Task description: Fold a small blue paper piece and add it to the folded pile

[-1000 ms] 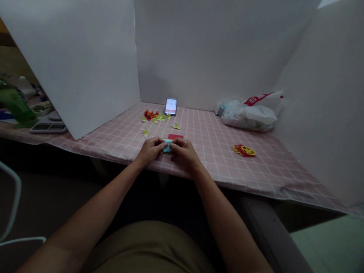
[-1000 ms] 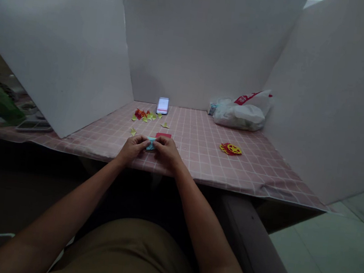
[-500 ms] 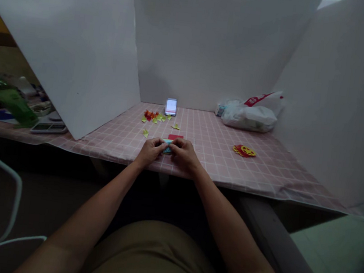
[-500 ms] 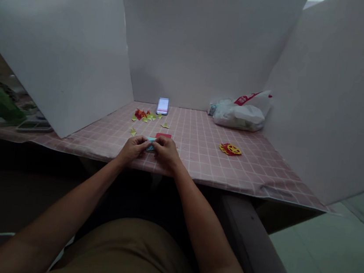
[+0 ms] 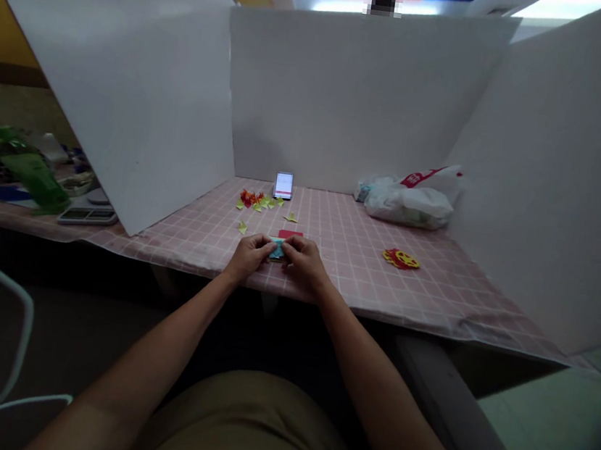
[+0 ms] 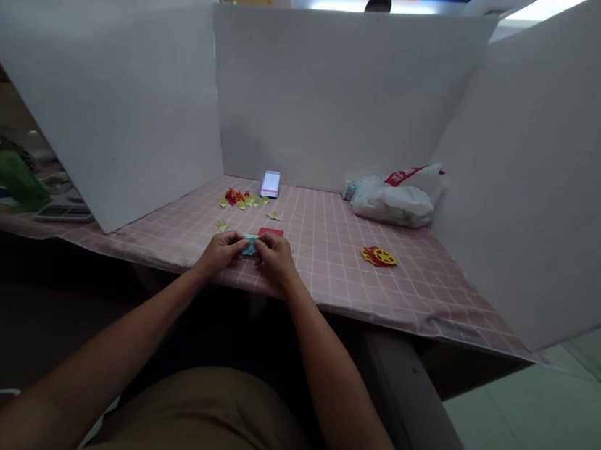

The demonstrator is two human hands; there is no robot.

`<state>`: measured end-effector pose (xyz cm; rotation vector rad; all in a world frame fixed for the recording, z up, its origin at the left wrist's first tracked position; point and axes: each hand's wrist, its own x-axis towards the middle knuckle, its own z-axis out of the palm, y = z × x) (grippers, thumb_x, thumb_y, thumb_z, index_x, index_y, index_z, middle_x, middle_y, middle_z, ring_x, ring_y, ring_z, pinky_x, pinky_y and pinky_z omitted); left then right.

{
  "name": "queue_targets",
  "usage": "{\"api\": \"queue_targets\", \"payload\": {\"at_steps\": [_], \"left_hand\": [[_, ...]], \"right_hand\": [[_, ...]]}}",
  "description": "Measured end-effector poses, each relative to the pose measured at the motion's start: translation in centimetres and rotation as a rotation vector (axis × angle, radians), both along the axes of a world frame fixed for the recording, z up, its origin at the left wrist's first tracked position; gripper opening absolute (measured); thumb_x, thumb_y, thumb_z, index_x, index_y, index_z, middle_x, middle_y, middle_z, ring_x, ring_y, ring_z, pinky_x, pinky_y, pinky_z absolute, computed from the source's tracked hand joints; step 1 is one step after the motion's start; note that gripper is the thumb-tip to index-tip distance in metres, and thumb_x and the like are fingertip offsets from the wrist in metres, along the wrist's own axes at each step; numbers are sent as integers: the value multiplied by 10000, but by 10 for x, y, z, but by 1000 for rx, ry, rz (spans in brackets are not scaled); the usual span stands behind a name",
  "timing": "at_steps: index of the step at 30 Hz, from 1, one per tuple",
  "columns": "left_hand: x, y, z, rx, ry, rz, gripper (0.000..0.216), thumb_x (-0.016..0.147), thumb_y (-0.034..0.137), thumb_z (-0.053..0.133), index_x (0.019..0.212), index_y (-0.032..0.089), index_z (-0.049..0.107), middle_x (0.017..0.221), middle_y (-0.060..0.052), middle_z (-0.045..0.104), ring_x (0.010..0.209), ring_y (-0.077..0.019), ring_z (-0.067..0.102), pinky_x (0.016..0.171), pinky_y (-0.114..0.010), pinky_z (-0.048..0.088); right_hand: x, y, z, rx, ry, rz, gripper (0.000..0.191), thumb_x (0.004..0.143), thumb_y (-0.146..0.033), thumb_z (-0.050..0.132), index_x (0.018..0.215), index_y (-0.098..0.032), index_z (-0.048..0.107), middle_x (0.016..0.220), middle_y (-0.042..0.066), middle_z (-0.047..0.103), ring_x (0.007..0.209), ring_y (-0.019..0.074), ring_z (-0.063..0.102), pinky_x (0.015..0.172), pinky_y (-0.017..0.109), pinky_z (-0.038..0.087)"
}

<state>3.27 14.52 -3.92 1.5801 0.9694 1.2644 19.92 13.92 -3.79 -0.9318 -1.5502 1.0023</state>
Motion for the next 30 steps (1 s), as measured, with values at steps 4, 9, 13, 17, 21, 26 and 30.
{"api": "queue_targets", "payload": {"at_steps": [4, 9, 13, 17, 21, 26, 30], "left_hand": [[0, 2, -3, 11, 4, 18, 244, 755, 388, 697, 703, 161, 626, 523, 44, 539, 457, -88, 454, 457, -210, 339], [0, 2, -2, 7, 9, 4, 257, 747, 402, 703, 713, 157, 634, 534, 45, 539, 457, -85, 456, 459, -209, 343], [0, 1, -2, -7, 13, -9, 282, 770, 431, 674, 727, 156, 631, 521, 45, 538, 434, -90, 452, 441, -214, 348], [0, 0, -1, 2, 6, 7, 283, 788, 432, 657, 732, 157, 620, 513, 43, 540, 432, -93, 455, 441, -214, 344], [-1, 0, -2, 23, -7, 27, 277, 776, 412, 676, 688, 161, 599, 507, 49, 518, 439, -88, 448, 447, -212, 333], [0, 3, -5, 13, -41, 14, 316, 812, 437, 635, 667, 160, 586, 524, 30, 538, 449, -89, 467, 453, -211, 344], [1, 3, -4, 4, -76, 15, 350, 847, 490, 587, 729, 161, 596, 600, 14, 580, 477, -90, 499, 468, -211, 367]], "right_hand": [[2, -1, 2, -28, 10, 28, 284, 789, -464, 621, 705, -201, 556, 618, -18, 543, 494, 129, 523, 455, 262, 442], [0, -4, 2, -50, 9, 49, 291, 792, -465, 619, 709, -197, 544, 618, -32, 515, 480, 110, 491, 445, 242, 416], [0, -2, 0, -38, 1, 21, 272, 748, -433, 661, 705, -191, 547, 628, -32, 534, 505, 109, 504, 458, 230, 403], [1, 0, 0, -34, -1, 6, 280, 752, -447, 649, 707, -191, 545, 632, -30, 537, 506, 112, 502, 464, 237, 405], [-1, -6, 2, -54, -1, 62, 305, 776, -471, 649, 700, -193, 548, 614, -34, 517, 506, 108, 481, 463, 233, 393], [-2, -6, 2, -63, 24, 52, 285, 762, -420, 671, 674, -201, 513, 590, -46, 497, 479, 104, 472, 447, 233, 373], [1, -2, 1, -60, 38, 36, 305, 737, -413, 689, 643, -209, 483, 582, -39, 516, 480, 124, 516, 449, 250, 393]]}}
